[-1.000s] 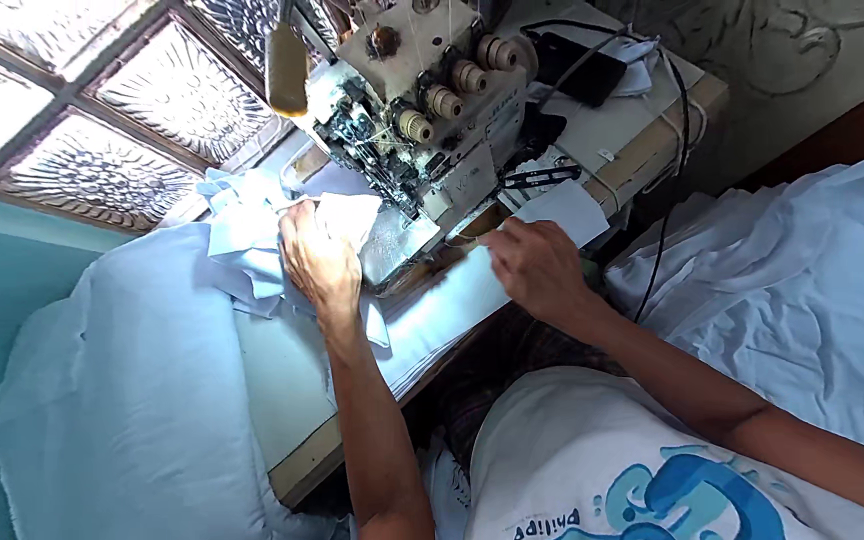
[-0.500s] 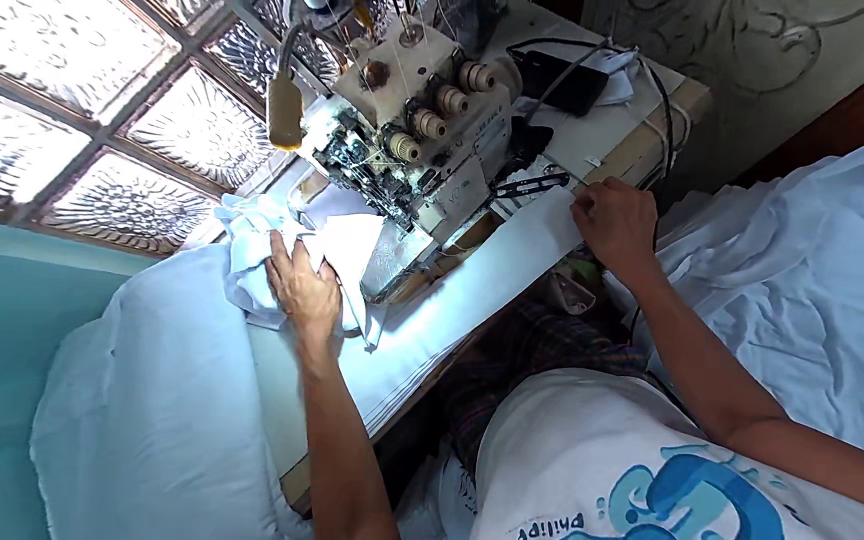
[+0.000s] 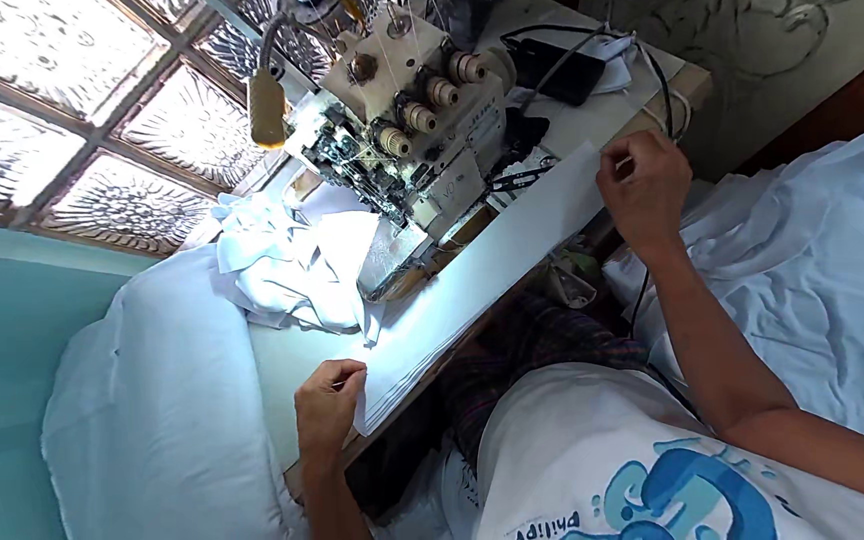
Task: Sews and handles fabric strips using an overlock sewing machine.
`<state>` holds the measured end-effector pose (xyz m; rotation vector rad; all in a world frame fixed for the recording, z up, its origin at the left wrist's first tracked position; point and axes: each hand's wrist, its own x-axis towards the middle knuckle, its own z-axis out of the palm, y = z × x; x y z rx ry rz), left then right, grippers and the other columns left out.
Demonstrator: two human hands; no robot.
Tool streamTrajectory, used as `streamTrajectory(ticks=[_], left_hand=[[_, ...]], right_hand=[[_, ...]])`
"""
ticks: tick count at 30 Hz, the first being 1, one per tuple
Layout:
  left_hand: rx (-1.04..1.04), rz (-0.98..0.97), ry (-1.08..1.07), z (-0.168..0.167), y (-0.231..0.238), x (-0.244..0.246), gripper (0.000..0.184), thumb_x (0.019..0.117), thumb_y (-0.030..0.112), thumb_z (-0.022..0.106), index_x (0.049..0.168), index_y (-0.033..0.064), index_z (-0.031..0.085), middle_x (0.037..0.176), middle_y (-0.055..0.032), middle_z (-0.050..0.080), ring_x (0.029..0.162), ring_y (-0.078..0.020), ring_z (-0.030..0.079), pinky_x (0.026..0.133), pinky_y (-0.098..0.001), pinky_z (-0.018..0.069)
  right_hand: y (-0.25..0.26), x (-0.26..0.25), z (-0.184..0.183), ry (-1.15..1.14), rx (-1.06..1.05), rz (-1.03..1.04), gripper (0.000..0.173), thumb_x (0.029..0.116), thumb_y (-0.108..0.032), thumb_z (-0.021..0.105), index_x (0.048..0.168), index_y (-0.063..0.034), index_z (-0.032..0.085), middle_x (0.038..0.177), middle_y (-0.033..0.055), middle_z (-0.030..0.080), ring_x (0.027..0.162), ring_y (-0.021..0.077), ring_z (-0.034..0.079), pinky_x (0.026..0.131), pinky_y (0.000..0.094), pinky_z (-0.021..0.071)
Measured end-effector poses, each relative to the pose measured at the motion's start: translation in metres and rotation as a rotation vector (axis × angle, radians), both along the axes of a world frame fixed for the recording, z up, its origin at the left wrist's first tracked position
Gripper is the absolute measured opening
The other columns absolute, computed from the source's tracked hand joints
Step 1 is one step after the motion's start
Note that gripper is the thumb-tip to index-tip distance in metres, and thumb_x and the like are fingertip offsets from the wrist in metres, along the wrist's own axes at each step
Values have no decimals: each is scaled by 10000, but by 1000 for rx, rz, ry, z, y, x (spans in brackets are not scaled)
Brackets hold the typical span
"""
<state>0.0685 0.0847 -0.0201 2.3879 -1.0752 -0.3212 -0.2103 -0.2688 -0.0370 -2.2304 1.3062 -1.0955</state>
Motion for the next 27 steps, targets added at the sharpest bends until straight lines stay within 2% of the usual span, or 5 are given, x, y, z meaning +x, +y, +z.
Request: streamTrajectory(ticks=[9,13,18,23,27], left_hand=[[86,159,8,1,-7,2,372,877,23,745,1241,-25,680,1212,-230,628,740,-181,609,677,-345,522],[-24,181,7,-8,-2,2,188,853,10,751,1024,-59,714,1220,-230,638,753,-142,617,662,-288,524],[-337,214,186,-22,17,1,111,897,-16,651,960,-106,662,1120,-166,626,736,-26,646,657,-168,569],[-512,183,324,-14,54,7,142,978,33,507,978,-2,646,1092,17,686,955,-7,653,821,-208,559],[-580,382,167,24,90,11,109,1031,53,479,1058,33,583,880,146,614,826,64,614,811,-181,544]], right_hand=[[10,-14,52,-714,23,262,144,1086,-74,336,1146,28,418,1160,95,646,948,139,713,853,355,626],[20,-11,63,-935,-186,294,112,1106,-69,279,1104,-63,391,963,8,697,833,164,744,784,402,657],[21,4,53,-570,-262,100,259,1098,-115,380,1120,114,498,1008,68,552,917,32,560,851,216,490],[26,20,39,-252,442,240,377,1041,-111,544,1350,76,434,1151,202,602,863,204,686,722,374,608],[46,41,29,-87,605,377,467,964,-62,663,1373,33,458,1126,218,657,864,297,704,747,478,592]])
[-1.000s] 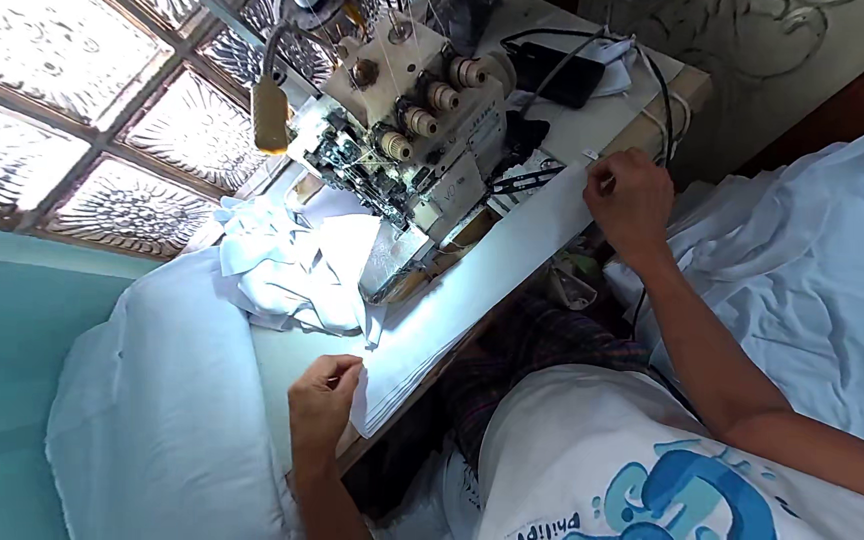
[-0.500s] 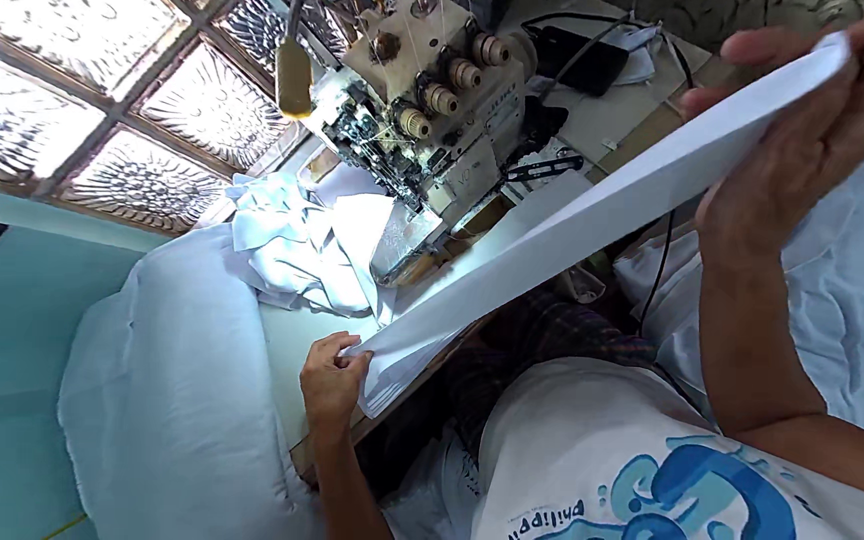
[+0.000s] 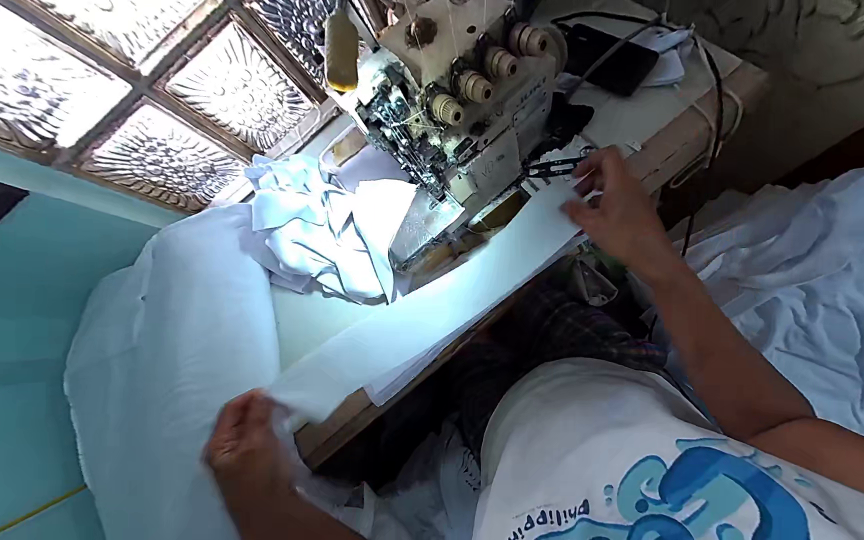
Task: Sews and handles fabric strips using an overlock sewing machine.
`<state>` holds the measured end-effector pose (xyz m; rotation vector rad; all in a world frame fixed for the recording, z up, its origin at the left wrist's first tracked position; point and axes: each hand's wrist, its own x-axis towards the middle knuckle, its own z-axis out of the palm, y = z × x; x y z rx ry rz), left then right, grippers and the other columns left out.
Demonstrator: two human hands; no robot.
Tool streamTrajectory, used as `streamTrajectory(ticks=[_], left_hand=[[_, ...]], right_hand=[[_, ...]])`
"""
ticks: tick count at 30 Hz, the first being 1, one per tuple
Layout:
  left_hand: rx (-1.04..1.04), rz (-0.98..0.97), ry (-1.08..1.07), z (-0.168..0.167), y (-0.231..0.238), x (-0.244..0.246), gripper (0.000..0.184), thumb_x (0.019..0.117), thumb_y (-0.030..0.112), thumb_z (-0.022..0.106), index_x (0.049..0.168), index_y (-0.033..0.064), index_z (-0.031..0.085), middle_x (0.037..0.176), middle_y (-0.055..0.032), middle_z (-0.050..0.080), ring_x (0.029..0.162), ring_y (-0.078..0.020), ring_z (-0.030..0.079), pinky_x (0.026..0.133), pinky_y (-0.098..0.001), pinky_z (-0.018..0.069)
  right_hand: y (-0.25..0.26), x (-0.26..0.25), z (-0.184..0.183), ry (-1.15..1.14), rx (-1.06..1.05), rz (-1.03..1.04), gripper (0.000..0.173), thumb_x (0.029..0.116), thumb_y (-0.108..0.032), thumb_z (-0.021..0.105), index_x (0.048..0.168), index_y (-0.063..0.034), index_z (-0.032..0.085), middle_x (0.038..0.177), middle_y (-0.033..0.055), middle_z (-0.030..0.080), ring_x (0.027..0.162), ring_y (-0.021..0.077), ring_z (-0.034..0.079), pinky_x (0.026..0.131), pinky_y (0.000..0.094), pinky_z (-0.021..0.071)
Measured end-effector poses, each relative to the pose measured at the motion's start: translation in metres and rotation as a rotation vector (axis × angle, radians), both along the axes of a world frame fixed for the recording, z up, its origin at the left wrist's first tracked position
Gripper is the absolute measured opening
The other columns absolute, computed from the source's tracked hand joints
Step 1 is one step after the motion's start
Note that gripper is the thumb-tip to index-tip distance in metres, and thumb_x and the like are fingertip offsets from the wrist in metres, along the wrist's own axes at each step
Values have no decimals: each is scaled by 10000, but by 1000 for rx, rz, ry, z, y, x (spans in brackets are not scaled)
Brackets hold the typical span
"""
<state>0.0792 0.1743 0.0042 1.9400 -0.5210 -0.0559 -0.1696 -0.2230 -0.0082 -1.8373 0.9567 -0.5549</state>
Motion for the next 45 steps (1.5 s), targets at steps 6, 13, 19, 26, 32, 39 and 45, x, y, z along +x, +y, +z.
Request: streamTrajectory(ticks=[6,13,19,26,32,39,45], left_hand=[[-155,82,-196,50,21,11,112,986,9,531,1017,102,585,857,129,629,793,27,638,743,-163,556],[-154,-609,59,22,-116,-53,169,952,150,671,1003,294,744,966,183,726,808,17,691,718,-214,609],[-39,-757,143,-4,-186,-71,255,887,-124,589,1100,-27,689,974,11,702,790,0,656,744,-189,572],[-82,-671,-106,2,-186,-63,96,902,11,700,988,-4,740,931,17,658,823,12,617,739,-131,524],[-140,-888,40,17,-176,-39,51,890,89,694,893,139,697,1272,28,668,1187,-99,626,986,-284,540],[-294,-910,233,9,-173,-31,88,932,143,700,962,194,765,998,74,744,965,-64,700,870,-250,582],[-432,-798,291,6,-169,-26,71,931,152,709,946,203,755,962,66,750,933,-61,709,875,-252,582]], right_hand=[[42,38,-11,16,-160,299,206,921,-81,722,1085,22,652,901,168,706,806,318,707,749,527,572],[59,35,-22,-201,-356,360,135,898,72,621,896,1,736,893,138,693,794,233,676,721,399,553],[68,26,-15,-258,-473,331,215,899,76,639,1007,-32,791,1039,133,744,907,230,727,772,354,593],[78,35,-21,-286,-608,397,340,942,-233,578,1135,-22,764,1129,157,712,950,285,686,775,392,568],[93,47,-16,-459,-623,440,103,855,-58,688,900,-23,773,940,111,733,862,192,708,733,297,580],[96,50,-7,-531,-482,505,144,821,52,658,915,12,759,960,123,718,858,159,695,727,251,574],[92,49,-4,-508,-393,470,97,855,-5,706,931,-16,764,958,94,708,859,127,681,734,248,568]])
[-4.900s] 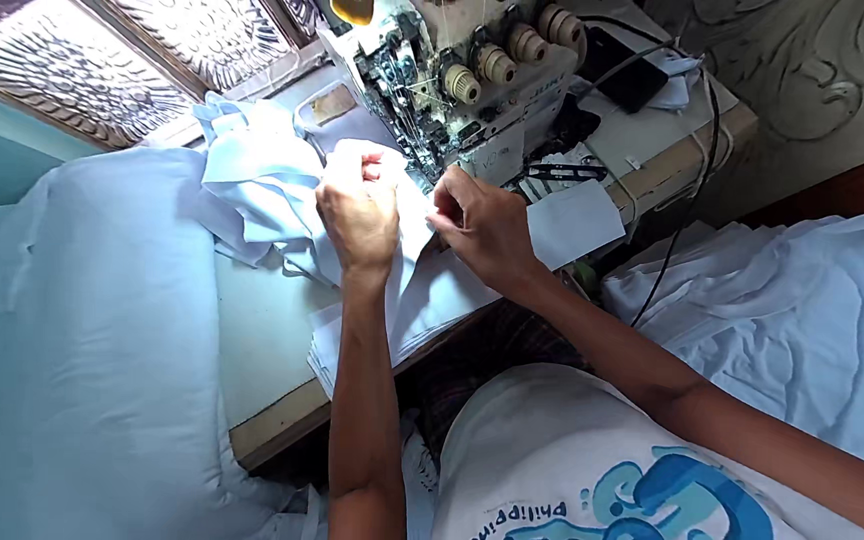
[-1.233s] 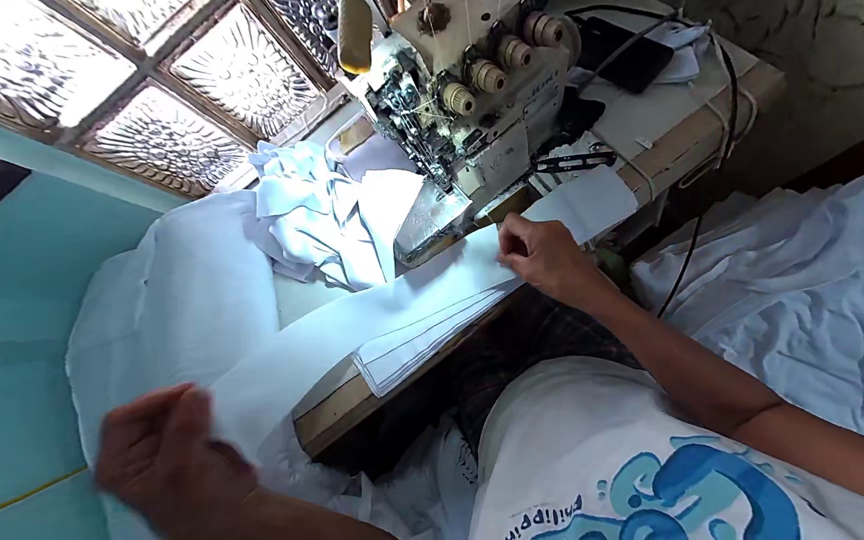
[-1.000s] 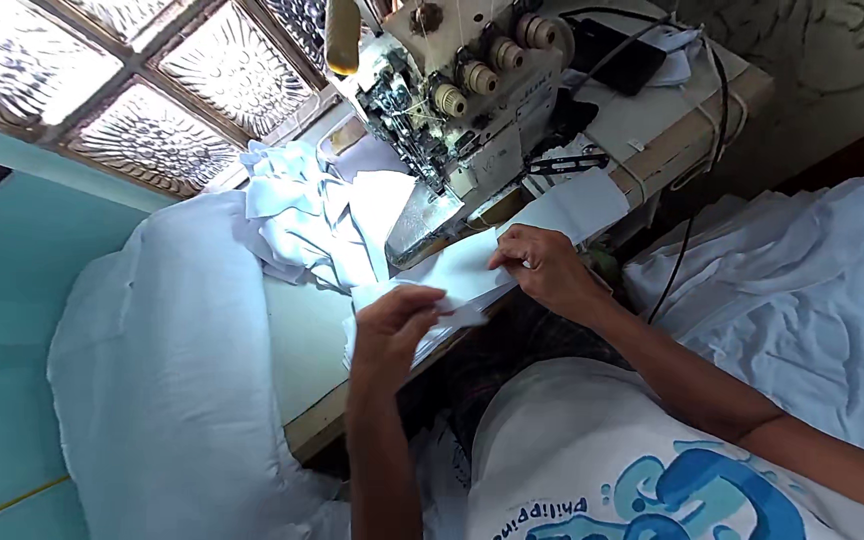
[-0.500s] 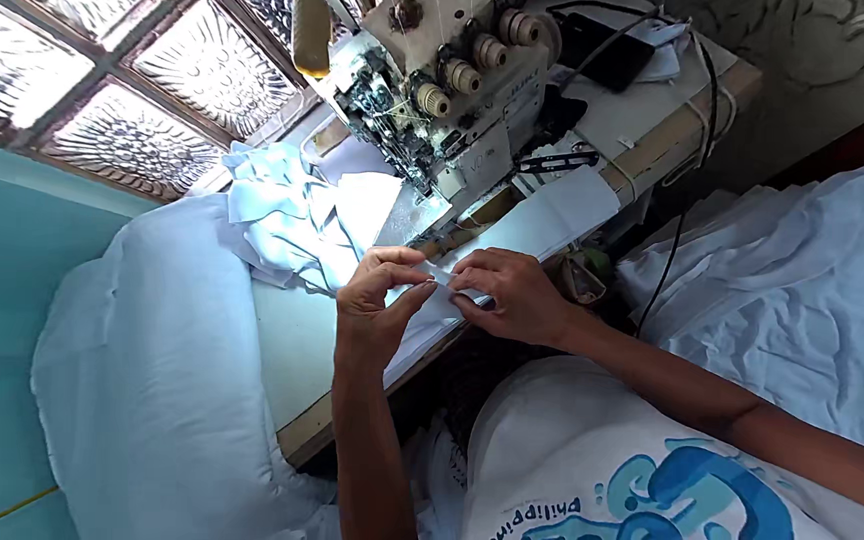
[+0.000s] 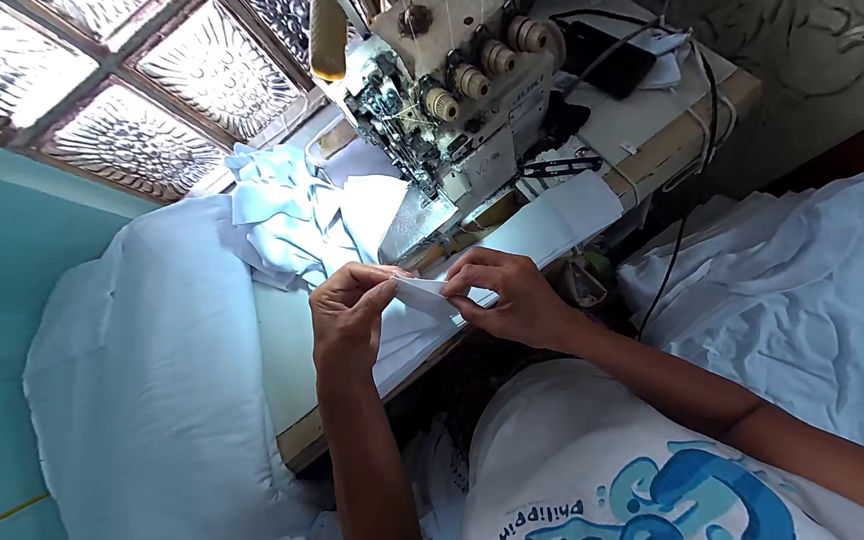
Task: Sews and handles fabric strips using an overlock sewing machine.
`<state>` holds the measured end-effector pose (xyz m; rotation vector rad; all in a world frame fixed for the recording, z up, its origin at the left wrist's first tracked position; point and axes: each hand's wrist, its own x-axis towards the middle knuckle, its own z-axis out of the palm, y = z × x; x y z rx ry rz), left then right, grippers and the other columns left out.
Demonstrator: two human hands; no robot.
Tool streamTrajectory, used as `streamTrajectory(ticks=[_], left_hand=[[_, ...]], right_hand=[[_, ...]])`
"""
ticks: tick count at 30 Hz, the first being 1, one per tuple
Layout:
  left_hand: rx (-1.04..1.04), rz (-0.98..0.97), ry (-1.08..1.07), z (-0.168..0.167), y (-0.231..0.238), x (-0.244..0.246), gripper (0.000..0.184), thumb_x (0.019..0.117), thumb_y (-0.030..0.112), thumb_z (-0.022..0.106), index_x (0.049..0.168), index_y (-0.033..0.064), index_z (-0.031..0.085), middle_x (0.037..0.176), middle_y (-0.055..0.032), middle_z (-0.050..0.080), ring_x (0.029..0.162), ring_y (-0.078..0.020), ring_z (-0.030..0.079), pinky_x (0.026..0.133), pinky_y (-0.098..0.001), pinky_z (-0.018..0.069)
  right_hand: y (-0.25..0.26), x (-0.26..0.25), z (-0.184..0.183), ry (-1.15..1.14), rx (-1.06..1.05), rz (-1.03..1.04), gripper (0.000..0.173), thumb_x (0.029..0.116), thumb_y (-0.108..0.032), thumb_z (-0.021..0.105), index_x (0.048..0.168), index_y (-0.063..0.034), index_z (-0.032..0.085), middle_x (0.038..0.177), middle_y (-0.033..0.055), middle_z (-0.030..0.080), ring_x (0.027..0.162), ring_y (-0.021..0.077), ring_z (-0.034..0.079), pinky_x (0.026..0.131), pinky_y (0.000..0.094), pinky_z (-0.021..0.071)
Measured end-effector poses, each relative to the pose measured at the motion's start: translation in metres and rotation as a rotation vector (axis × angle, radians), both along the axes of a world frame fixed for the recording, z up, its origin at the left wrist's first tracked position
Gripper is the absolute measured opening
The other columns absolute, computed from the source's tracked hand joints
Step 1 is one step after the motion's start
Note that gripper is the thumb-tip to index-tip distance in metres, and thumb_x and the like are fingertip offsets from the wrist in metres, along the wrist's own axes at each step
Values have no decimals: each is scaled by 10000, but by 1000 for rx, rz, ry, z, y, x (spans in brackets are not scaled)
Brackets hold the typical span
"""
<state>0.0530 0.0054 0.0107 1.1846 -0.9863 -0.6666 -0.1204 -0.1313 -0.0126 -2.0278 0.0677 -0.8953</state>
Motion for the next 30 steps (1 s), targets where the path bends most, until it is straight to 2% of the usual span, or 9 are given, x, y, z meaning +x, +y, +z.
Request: streamTrajectory(ticks=[5,11,15,17,19,21,23,26,30], left_hand=[[-30,34,48,-3,-2,-1,89,919,142,714,966,208,752,955,70,747,920,-53,706,877,-251,579],[-58,148,39,-3,-14,-5,203,917,5,642,993,183,702,945,52,749,872,-65,719,822,-254,603],[6,425,-276,2,-45,-4,225,877,-63,650,1041,77,587,912,83,712,831,-19,695,782,-227,597],[49,521,-466,0,-64,1,196,895,-10,688,1070,-40,606,924,8,699,793,15,656,740,-172,557],[111,566,-636,-4,-81,6,199,922,46,684,1078,-71,647,930,-66,713,787,6,648,736,-156,527],[216,594,-803,-8,-93,10,178,942,86,666,1063,-43,684,935,-117,713,818,-91,659,778,-232,522],[311,611,-945,-8,-98,7,145,940,74,640,1018,-27,709,941,-162,721,887,-244,677,838,-386,512],[392,678,-1131,-9,-99,-4,156,962,85,607,963,-7,734,1010,-200,725,1051,-383,658,935,-510,465],[545,694,-1254,-8,-88,-27,260,1037,176,537,995,-3,722,976,-244,662,999,-457,631,830,-580,467]], right_hand=[[2,-1,2,2,19,-62,47,848,-25,721,883,-14,749,912,90,725,853,130,696,745,245,575],[5,7,4,-28,-53,-157,23,842,-7,710,820,-8,706,830,105,715,762,145,700,647,244,564],[-2,20,9,-7,-149,-254,52,870,-11,708,830,-5,674,743,96,668,641,173,658,537,293,523],[-10,29,9,5,-135,-289,51,886,-11,693,901,36,679,758,130,699,663,220,701,572,350,556],[-18,36,10,66,-113,-328,115,909,-33,675,987,52,675,793,144,720,689,245,727,596,382,575],[-27,40,9,128,-104,-351,155,920,-48,672,1040,49,661,788,135,712,676,249,713,590,391,564],[-32,42,7,171,-97,-371,174,916,-60,683,1055,40,651,764,120,703,654,243,699,577,390,550],[-35,41,4,198,-86,-375,174,907,-61,692,1045,35,648,734,104,682,626,229,677,562,379,533],[-32,34,3,197,-74,-368,164,899,-56,690,1031,33,652,736,102,683,629,227,681,563,377,537]])
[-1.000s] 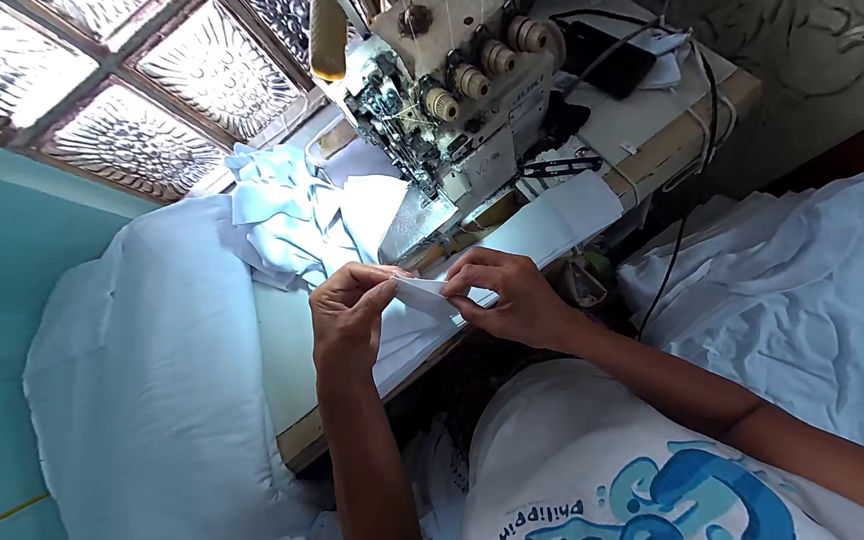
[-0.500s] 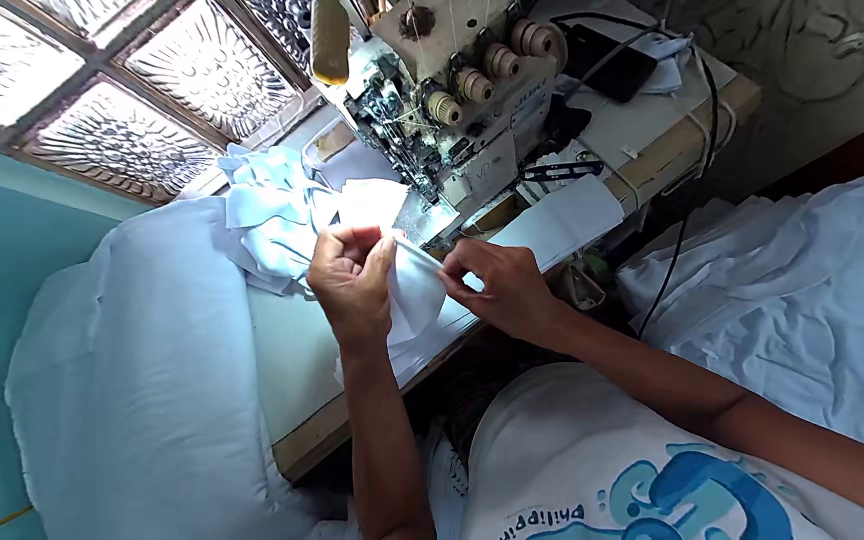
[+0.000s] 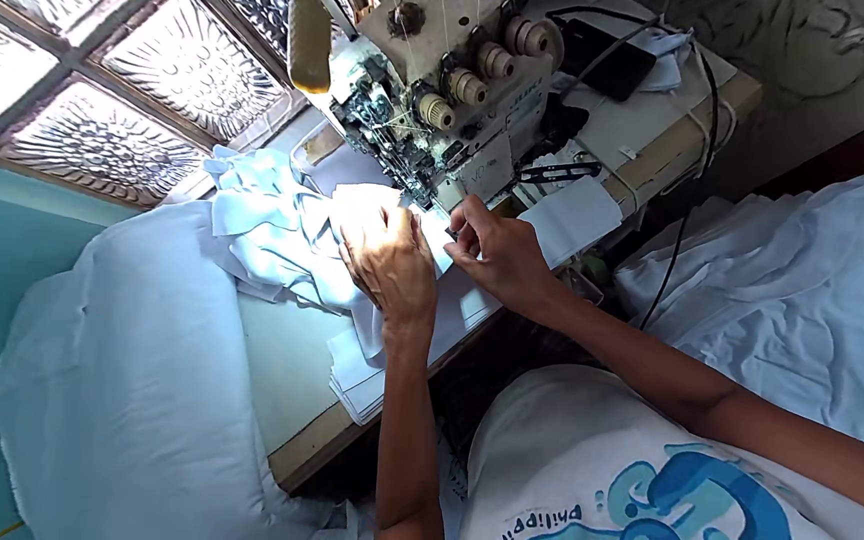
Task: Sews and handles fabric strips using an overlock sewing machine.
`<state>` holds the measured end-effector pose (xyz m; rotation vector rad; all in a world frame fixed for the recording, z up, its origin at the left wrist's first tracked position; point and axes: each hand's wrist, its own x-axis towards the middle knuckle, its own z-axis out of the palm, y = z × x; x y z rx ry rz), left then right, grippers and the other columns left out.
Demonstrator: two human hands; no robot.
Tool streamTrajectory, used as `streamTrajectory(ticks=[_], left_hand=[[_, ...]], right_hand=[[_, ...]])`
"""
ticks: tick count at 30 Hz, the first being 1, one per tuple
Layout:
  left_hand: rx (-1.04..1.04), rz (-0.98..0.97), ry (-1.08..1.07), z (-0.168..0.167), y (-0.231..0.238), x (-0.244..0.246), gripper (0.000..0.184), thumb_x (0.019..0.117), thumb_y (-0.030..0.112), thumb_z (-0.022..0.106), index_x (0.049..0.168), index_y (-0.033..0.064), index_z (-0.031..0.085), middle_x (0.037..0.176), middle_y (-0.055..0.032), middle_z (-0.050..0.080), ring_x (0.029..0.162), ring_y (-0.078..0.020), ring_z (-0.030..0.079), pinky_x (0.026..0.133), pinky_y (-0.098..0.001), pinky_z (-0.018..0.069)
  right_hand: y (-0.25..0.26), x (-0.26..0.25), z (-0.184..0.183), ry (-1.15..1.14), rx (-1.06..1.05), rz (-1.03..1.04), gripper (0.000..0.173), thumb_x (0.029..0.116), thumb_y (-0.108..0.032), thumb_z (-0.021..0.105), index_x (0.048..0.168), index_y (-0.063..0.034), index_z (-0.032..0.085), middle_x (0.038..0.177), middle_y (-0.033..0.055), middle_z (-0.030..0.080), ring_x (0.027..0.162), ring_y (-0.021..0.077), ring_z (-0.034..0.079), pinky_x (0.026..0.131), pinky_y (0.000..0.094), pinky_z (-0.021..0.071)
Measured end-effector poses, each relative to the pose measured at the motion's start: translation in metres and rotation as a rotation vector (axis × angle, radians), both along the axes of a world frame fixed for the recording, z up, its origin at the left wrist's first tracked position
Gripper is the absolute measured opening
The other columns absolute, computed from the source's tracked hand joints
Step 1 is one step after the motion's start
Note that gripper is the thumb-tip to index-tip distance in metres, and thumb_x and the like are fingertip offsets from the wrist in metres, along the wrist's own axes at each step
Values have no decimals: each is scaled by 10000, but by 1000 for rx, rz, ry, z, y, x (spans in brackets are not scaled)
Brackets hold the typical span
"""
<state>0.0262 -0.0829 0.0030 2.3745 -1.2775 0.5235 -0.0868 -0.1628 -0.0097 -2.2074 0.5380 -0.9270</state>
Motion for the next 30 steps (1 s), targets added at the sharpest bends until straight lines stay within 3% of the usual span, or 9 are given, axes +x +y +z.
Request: streamTrajectory(ticks=[3,5,10,16,19,21,26,30], left_hand=[[-28,-102,92,-1,15,-15,251,1063,199,530,1099,31,713,978,-191,629,934,-373,626,782,-498,499],[-90,-150,187,-5,17,-14,247,1050,200,563,1151,56,736,1015,-174,646,952,-341,622,817,-473,494],[-173,-137,266,-8,1,0,223,995,172,624,1083,-12,714,925,-176,700,856,-306,646,818,-460,480],[-150,-97,199,-5,-5,5,212,988,169,634,981,-31,706,911,-195,695,852,-332,654,803,-472,486],[-15,-173,138,3,11,0,224,1054,178,542,1091,23,699,1090,-194,676,995,-373,659,854,-517,514],[53,-185,123,6,14,5,268,1055,151,521,1194,14,705,1220,-212,670,1098,-399,654,925,-546,508],[43,-77,128,3,-9,44,311,1032,112,494,1204,10,732,1237,-259,669,1187,-441,617,990,-572,461],[96,-137,133,1,-2,72,356,1081,213,444,1296,51,678,1394,-196,600,1332,-432,511,1103,-581,385]], right_hand=[[5,-16,4,30,22,7,150,898,-43,697,1028,18,652,754,105,675,641,219,678,564,362,541],[9,-28,8,70,27,25,161,915,-58,715,1041,-27,620,774,85,643,629,195,647,527,332,529],[6,-25,9,80,-37,-14,115,923,-51,699,1013,-29,631,769,91,635,618,200,633,507,332,497],[2,-8,1,65,-153,-50,118,925,-18,661,1001,-8,751,781,136,662,656,267,662,555,375,519],[7,-8,2,125,-191,-55,195,943,-2,655,1095,-34,773,794,134,604,671,277,622,566,368,507],[5,4,-3,105,-260,-112,214,927,12,633,1068,-27,789,774,163,646,658,312,662,552,388,524],[3,21,0,149,-354,-160,220,905,21,604,1035,-19,777,719,157,656,591,309,652,531,403,494],[7,16,1,204,-352,-176,285,890,27,631,1125,-49,772,741,148,668,577,299,643,538,413,498]])
